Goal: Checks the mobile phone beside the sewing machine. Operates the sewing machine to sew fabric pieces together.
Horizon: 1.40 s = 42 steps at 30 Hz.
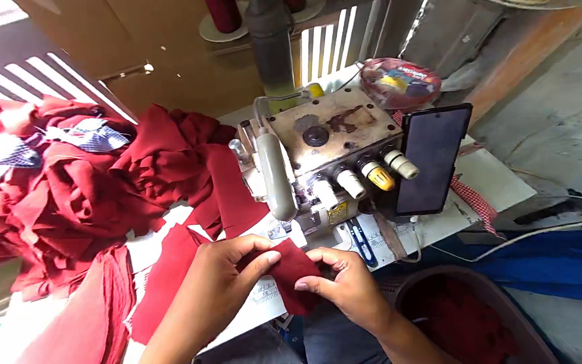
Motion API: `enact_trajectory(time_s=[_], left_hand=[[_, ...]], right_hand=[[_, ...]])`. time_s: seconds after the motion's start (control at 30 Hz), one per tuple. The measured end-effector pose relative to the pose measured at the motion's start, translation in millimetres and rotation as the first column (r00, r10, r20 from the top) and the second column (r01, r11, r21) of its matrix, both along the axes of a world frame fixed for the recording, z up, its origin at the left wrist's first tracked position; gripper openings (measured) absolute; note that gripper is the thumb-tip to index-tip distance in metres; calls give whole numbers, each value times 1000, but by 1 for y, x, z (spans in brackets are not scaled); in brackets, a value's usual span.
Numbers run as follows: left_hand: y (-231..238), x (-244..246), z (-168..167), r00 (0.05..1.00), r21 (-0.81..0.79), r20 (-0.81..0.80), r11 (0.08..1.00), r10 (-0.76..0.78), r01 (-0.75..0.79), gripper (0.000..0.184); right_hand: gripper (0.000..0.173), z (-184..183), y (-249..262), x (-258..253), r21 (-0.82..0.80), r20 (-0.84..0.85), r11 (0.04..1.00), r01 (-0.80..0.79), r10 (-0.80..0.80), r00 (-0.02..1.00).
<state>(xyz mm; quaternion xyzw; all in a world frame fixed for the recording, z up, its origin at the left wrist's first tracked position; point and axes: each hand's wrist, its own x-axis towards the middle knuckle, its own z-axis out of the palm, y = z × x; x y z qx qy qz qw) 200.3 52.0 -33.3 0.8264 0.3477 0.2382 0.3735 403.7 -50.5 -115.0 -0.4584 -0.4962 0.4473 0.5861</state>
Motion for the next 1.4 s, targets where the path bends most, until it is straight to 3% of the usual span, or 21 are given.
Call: enact_trajectory(time_s=[0.13, 0.33, 0.47, 0.6, 1.0, 1.2, 1.3, 1.4], left_hand=[[-1, -1, -2, 999, 60, -13, 997, 48, -48, 16], [-5, -4, -1, 1000, 28, 3, 1000, 12, -12, 13], [-17, -11, -5, 993, -112, 109, 993, -34, 46, 17], [-25, -6, -14, 982, -179, 182, 984, 50, -17, 17], [-26, -6, -14, 982, -97, 158, 991, 102, -87, 16], [-29, -8, -7, 983, -81, 163, 994, 82, -69, 18], [-20, -10, 6, 995, -14, 94, 1000, 28, -27, 19], [8, -9, 7, 990, 143, -134, 990, 35, -16, 18]], right_hand=[[15, -1, -3, 6, -31, 14, 1000, -5, 5, 1000], [9, -5, -5, 11, 14, 62, 998, 66, -67, 996], [12, -2, -8, 15, 39, 86, 999, 14, -17, 996], [11, 1, -12, 16, 35, 84, 999, -30, 27, 996], [13, 2, -14, 21, 72, 156, 996, 54, -65, 986], [16, 7, -18, 20, 89, 132, 996, 8, -20, 991], [15, 15, -23, 13, 71, 13, 996, -53, 53, 999], [12, 5, -14, -5, -6, -50, 1000, 0, -1, 999]])
